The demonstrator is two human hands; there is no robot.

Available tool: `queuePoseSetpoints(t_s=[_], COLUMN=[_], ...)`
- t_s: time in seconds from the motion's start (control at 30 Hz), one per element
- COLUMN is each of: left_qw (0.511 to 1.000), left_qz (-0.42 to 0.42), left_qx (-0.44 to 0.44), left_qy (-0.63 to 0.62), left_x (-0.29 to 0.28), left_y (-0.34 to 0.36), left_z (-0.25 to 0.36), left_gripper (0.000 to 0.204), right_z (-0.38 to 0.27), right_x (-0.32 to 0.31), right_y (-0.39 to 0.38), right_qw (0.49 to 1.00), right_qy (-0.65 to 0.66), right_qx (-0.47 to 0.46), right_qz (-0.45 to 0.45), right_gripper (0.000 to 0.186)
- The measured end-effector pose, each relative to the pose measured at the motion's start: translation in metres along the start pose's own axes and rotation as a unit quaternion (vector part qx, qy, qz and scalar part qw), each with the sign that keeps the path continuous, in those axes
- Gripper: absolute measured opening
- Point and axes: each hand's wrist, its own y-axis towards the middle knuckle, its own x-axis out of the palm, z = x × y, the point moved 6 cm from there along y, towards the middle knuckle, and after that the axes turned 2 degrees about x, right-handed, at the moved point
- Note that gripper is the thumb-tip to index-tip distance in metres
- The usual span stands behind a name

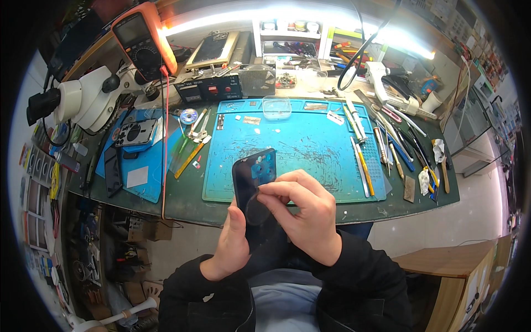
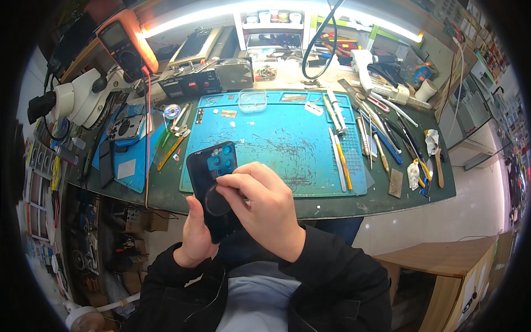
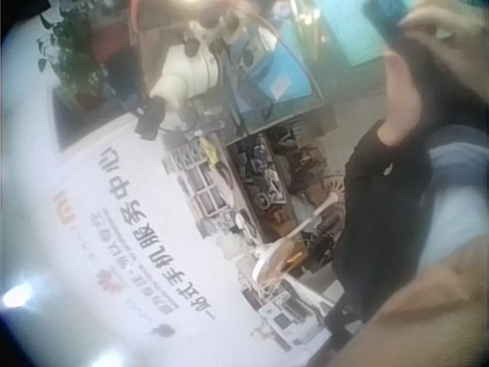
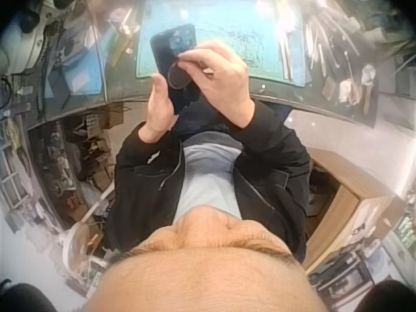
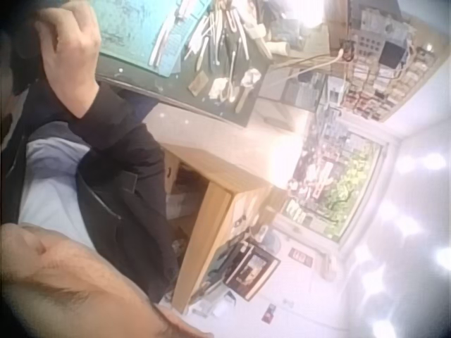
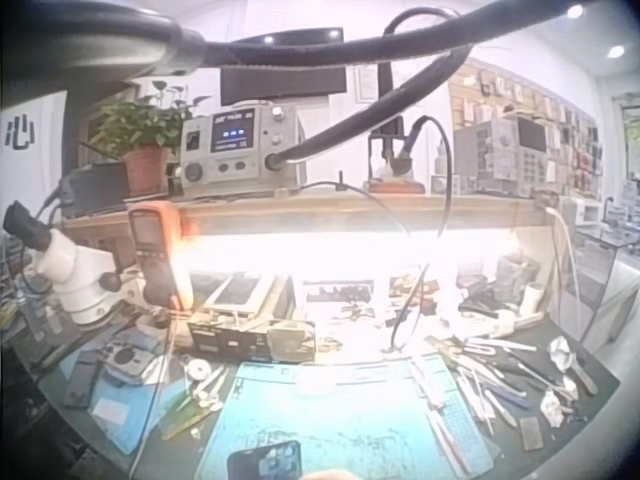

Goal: The person removes a blue protective film from the back of a smartphone, then uses a small brush to clean adhesive residue from the camera module area and the wireless charging coil region. The person handles the phone and brush throughout the clip.

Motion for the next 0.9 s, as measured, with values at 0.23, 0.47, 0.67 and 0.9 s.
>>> queuePoseSetpoints(t_s=[0.23, 0.47, 0.67, 0.9], left_qw=[1.0, 0.999, 0.997, 0.997], left_qz=[0.003, -0.031, -0.062, -0.044], left_qx=[0.014, -0.004, -0.036, -0.045], left_qy=[0.016, 0.035, 0.042, 0.045], left_x=[0.002, 0.008, 0.014, 0.014], left_y=[0.002, 0.004, 0.006, 0.006], left_z=[-0.001, 0.01, 0.016, 0.013], left_gripper=[0.085, 0.082, 0.081, 0.08], right_z=[0.004, -0.003, -0.009, -0.007], right_x=[-0.001, -0.01, -0.016, -0.017], right_y=[0.002, 0.018, 0.023, 0.02], right_qw=[0.998, 0.993, 0.983, 0.981], right_qy=[0.035, 0.017, -0.058, -0.068], right_qx=[0.041, -0.003, -0.097, -0.114], right_qz=[-0.021, -0.115, -0.147, -0.138], right_gripper=[0.016, 0.016, 0.017, 0.018])
